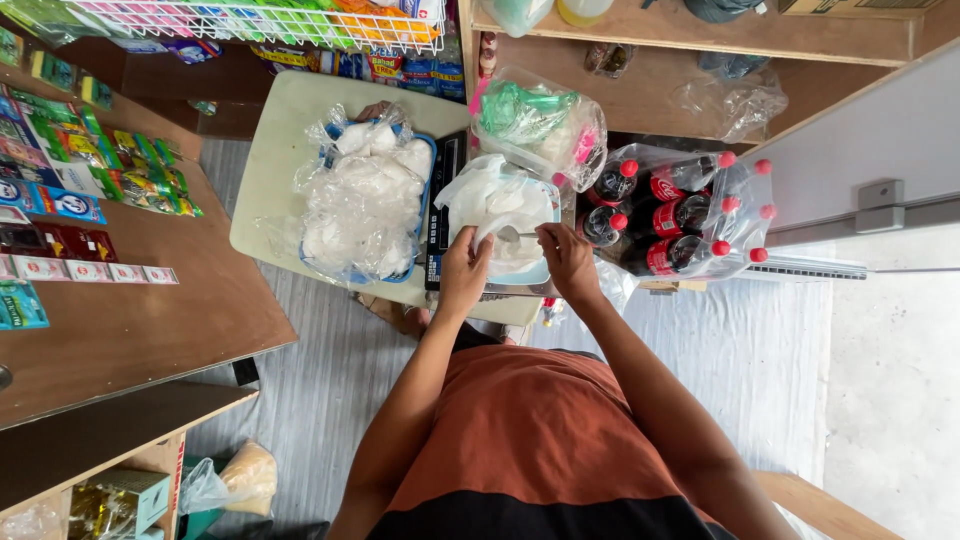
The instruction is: Packaging a white powdered substance into small plastic bags using a spoon and a scale in a retail environment.
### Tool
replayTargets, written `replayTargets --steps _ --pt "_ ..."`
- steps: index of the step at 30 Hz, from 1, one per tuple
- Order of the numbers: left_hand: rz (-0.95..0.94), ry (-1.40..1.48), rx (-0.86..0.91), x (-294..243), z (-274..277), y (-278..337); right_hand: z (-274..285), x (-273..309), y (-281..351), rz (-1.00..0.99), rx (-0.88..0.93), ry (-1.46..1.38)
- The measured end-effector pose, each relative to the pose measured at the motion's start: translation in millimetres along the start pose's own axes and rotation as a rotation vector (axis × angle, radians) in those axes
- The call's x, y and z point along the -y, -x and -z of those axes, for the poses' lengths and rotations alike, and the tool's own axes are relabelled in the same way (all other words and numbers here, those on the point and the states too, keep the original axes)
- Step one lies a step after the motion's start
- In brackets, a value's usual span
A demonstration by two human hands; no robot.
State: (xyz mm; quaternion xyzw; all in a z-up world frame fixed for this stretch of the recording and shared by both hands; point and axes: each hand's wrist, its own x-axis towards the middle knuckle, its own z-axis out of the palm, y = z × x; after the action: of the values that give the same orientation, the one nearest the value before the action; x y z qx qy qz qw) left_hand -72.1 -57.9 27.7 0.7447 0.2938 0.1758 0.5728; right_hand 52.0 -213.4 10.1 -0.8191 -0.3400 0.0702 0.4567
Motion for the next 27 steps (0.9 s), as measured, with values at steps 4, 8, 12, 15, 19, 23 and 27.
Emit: replayTargets --steps 4,8,12,15,19,23,27 --pt "0.023 -0.035 0.032 -10 -2 -4 -19 -26 1 -0.088 0.004 -0.077" --pt "0.025 0.043 0.060 -20 -7 -10 -26 -34 3 -0.281 0.027 -0.214" --pt "-0.054 0.054 0.088 -20 -13 -18 -25 -40 2 -0.523 0.011 -0.397" --pt "-0.053 0.047 0.099 -21 -13 -17 -27 -56 4 -0.596 -0.004 -0.639" --pt "-0.031 0.082 0.081 -10 -8 -14 -13 -61 5 -0.602 -0.032 -0.720" --pt "0.063 0.070 0.047 -22 3 -10 7 -53 2 -0.628 -0.066 -0.861" --pt "0.154 0.085 0.060 -26 5 -9 26 -43 -2 -0.552 -0.123 -0.846"
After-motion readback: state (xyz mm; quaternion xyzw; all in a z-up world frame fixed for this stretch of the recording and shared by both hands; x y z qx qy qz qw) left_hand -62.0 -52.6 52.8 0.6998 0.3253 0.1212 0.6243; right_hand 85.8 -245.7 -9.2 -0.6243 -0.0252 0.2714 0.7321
